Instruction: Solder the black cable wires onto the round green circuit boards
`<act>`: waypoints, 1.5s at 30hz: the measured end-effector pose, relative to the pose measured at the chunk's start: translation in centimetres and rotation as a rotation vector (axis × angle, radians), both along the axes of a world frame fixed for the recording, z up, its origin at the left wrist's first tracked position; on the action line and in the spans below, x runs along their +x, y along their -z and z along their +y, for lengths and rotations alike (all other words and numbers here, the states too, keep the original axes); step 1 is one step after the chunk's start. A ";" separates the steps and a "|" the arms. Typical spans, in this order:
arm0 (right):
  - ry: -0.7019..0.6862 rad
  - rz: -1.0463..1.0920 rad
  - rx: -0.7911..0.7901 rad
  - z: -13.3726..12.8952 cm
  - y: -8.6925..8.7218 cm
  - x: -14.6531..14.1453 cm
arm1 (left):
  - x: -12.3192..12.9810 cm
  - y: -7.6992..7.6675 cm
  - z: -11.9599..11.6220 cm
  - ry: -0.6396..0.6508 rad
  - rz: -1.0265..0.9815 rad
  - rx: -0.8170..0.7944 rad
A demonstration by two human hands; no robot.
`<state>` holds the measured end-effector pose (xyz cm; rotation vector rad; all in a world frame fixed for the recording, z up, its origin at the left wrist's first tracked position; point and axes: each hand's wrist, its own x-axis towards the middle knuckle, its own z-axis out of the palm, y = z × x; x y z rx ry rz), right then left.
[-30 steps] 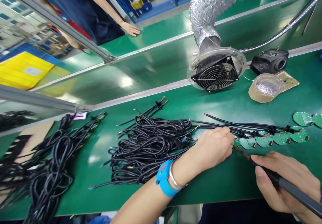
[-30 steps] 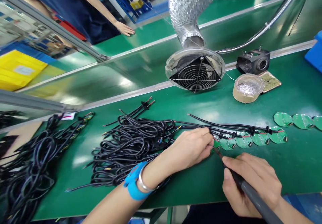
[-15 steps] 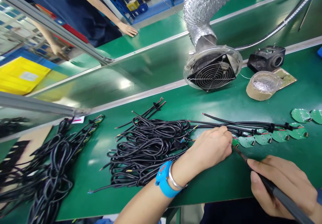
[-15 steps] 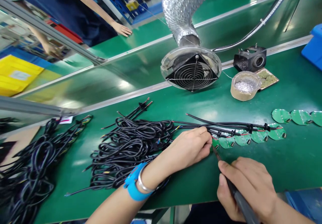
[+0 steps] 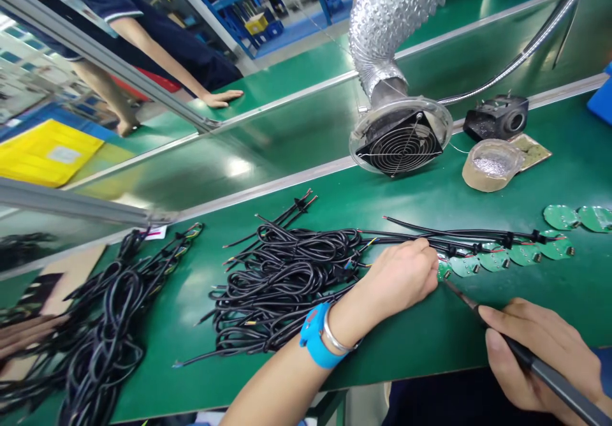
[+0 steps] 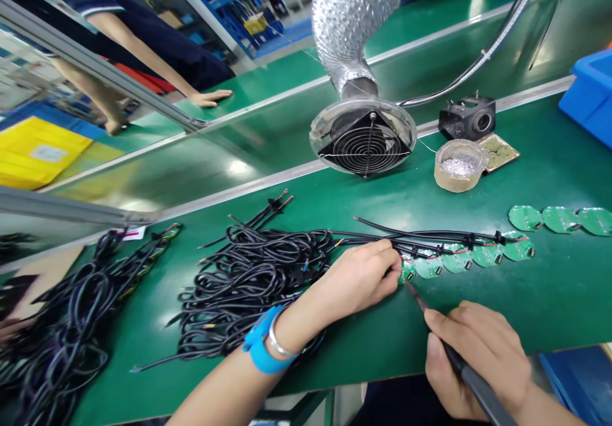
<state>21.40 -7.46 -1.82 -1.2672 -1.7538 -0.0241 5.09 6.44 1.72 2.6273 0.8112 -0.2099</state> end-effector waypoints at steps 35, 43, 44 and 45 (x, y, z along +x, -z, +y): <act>0.006 0.199 -0.082 0.5 0.4 0.1 | -0.3 -0.3 -0.5 0.085 0.088 0.018; -0.018 0.071 -0.028 -0.2 1.2 0.1 | -0.4 -0.1 -0.7 0.045 0.047 0.013; -0.018 0.074 -0.038 -0.3 1.1 0.2 | -0.4 -0.1 -0.7 0.045 0.042 0.010; -0.011 0.087 -0.052 -0.5 1.0 0.2 | -0.4 -0.1 -0.7 0.045 0.037 0.009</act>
